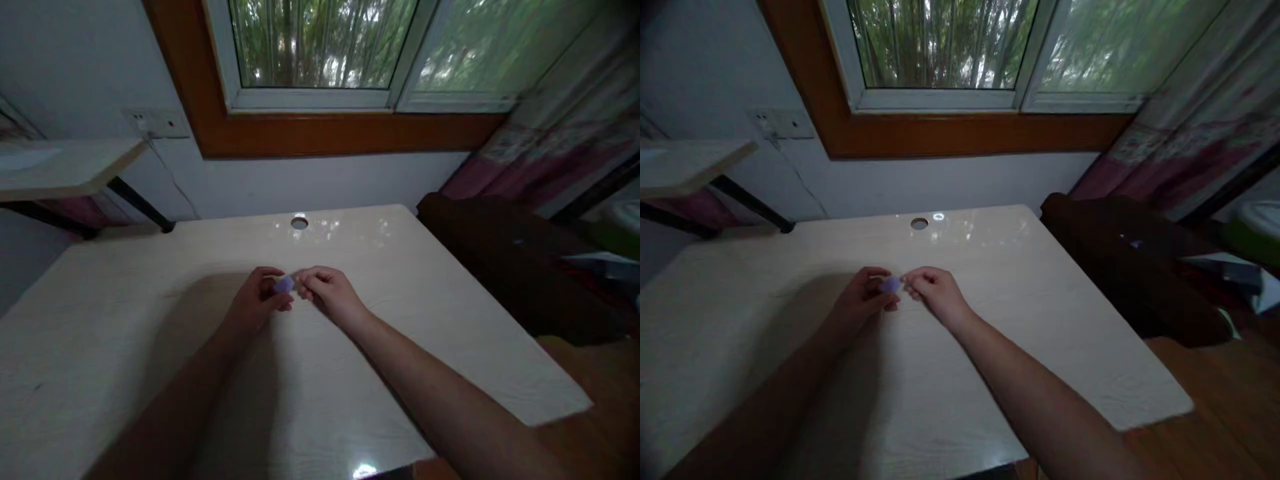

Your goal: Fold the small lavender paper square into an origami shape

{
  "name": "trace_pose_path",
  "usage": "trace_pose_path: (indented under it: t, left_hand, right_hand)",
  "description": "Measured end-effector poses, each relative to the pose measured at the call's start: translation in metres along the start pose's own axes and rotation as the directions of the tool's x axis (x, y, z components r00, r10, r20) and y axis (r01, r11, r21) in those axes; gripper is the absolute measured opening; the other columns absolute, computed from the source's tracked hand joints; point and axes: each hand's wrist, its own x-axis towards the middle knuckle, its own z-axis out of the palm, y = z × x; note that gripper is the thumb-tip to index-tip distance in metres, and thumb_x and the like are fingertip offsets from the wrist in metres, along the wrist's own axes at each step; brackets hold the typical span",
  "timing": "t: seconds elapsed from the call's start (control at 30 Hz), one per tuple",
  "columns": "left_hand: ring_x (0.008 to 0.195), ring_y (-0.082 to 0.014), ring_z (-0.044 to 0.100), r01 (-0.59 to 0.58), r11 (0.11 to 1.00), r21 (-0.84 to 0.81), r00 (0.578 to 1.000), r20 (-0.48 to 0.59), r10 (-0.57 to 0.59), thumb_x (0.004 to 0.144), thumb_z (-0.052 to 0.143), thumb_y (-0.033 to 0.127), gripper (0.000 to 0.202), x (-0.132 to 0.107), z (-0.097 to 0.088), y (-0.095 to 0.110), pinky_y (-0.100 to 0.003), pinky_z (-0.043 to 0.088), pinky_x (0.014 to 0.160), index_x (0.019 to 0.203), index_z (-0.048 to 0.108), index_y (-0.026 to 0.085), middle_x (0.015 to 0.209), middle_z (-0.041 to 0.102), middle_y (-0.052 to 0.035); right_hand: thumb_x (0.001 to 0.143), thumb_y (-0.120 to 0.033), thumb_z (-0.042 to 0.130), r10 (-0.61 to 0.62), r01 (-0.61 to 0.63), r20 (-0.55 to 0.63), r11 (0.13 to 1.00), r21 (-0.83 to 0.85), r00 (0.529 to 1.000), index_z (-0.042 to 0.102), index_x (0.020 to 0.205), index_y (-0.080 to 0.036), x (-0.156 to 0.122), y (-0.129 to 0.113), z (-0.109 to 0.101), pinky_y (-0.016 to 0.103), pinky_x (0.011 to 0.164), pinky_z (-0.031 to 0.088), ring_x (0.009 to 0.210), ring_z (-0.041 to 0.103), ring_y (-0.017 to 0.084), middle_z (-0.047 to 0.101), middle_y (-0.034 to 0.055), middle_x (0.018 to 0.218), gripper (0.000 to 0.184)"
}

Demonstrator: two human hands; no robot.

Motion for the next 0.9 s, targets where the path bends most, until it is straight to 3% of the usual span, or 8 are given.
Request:
trace_pose_path:
  t: [0.23,0.53,0.9]
  left_hand:
    - [0.065,-0.0151,0.069,-0.038,0.999,-0.016,0.999,0.038,0.038,0.074,0.08,0.027,0.046,0.0013,-0.0013,-0.0058,-0.027,0.054,0.065,0.109,0.051,0.019,0.079,0.072,0.0001]
    - [0.068,-0.0172,0.071,-0.086,0.995,-0.041,0.996,0.013,0.087,0.084,0.067,0.029,0.033,-0.0002,-0.0004,-0.0022,-0.031,0.056,0.068,0.111,0.051,0.018,0.073,0.068,0.0012]
    - [0.068,-0.0144,0.07,-0.106,0.993,0.048,0.994,0.001,0.107,0.079,0.074,0.024,0.041,0.0019,-0.0005,-0.0088,-0.028,0.055,0.069,0.112,0.05,0.019,0.076,0.067,0.003]
  right_hand:
    - [0.078,-0.039,0.072,0.01,0.018,0.135,0.978,-0.208,0.991,0.072,0.075,-0.015,-0.0061,-0.0053,0.0049,0.027,0.059,0.034,0.06,0.048,0.011,0.06,0.0004,0.064,0.025]
    - [0.074,-0.038,0.076,0.004,0.001,0.046,0.993,-0.119,0.999,0.069,0.071,-0.015,-0.0041,-0.0022,0.0026,0.028,0.059,0.035,0.057,0.047,0.011,0.06,-0.0005,0.062,0.024]
    - [0.074,-0.033,0.073,-0.018,0.033,0.089,0.986,-0.161,0.996,0.068,0.074,-0.016,-0.006,-0.0034,0.0064,0.028,0.063,0.039,0.061,0.053,0.013,0.061,-0.0006,0.064,0.018]
